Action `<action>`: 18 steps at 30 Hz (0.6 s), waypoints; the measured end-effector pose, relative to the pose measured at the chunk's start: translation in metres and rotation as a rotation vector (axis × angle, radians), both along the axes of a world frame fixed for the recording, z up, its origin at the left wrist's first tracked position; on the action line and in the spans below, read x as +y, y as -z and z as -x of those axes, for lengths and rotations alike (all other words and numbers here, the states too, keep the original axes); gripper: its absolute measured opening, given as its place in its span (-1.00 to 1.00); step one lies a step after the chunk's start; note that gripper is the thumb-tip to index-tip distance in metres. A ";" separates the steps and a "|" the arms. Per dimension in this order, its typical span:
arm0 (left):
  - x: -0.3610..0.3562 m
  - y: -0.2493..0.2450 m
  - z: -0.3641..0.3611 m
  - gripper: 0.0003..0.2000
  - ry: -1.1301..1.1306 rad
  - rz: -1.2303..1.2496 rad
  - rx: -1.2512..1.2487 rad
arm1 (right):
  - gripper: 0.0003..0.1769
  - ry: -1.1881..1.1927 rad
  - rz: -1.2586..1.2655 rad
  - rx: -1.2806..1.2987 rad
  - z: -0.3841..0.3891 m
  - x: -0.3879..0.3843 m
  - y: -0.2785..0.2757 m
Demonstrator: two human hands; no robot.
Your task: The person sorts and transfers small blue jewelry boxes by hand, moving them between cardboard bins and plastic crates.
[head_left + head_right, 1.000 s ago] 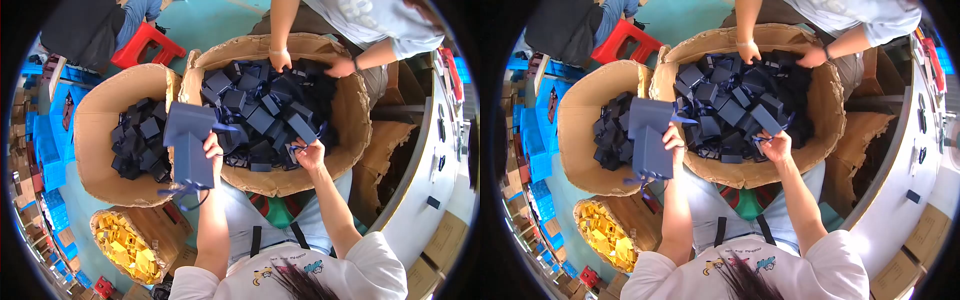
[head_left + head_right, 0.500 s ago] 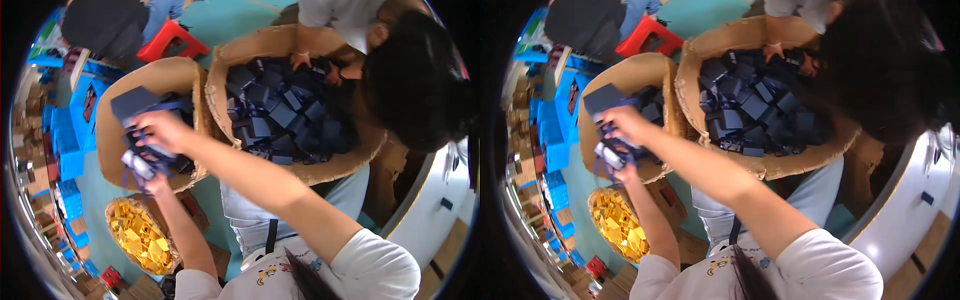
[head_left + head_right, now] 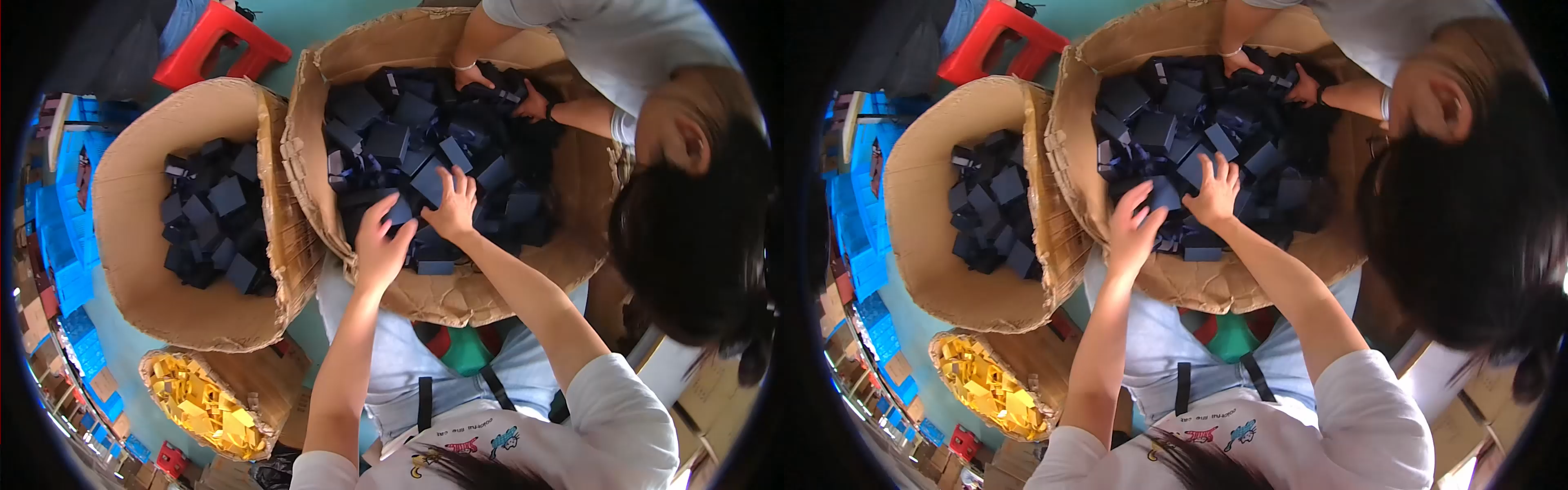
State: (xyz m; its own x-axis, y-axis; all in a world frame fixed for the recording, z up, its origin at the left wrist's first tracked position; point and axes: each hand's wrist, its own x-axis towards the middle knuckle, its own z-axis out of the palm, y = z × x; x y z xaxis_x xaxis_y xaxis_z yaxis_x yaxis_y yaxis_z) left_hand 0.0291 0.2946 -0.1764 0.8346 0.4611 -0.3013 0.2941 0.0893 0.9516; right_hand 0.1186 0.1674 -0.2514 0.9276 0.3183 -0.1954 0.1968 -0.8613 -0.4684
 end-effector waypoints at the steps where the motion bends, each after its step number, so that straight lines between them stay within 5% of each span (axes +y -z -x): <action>1: -0.007 0.032 -0.025 -0.48 0.054 -0.079 0.093 | 0.07 -0.006 0.127 0.037 -0.014 -0.002 0.010; 7: -0.013 0.153 -0.109 -0.09 0.454 -0.809 0.421 | 0.18 -0.197 0.466 0.135 -0.048 0.014 0.046; 11: 0.011 0.176 -0.134 -0.01 0.608 -0.744 0.434 | 0.12 -0.122 0.418 0.148 -0.059 0.011 0.055; 15: 0.026 0.194 -0.155 -0.11 0.583 -0.700 0.471 | -0.21 -0.090 0.026 -0.049 -0.063 -0.011 0.071; 18: 0.021 0.187 -0.153 -0.13 0.577 -0.691 0.602 | -0.16 -0.100 0.162 0.080 -0.072 -0.008 0.054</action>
State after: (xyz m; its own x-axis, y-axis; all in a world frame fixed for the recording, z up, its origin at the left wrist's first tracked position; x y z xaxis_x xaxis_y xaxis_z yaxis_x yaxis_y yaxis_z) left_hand 0.1817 0.3158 -0.3639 0.7820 0.2735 -0.5601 0.5559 -0.7125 0.4282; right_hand 0.1907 0.1598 -0.3055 0.8723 0.3666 -0.3235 0.2529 -0.9046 -0.3431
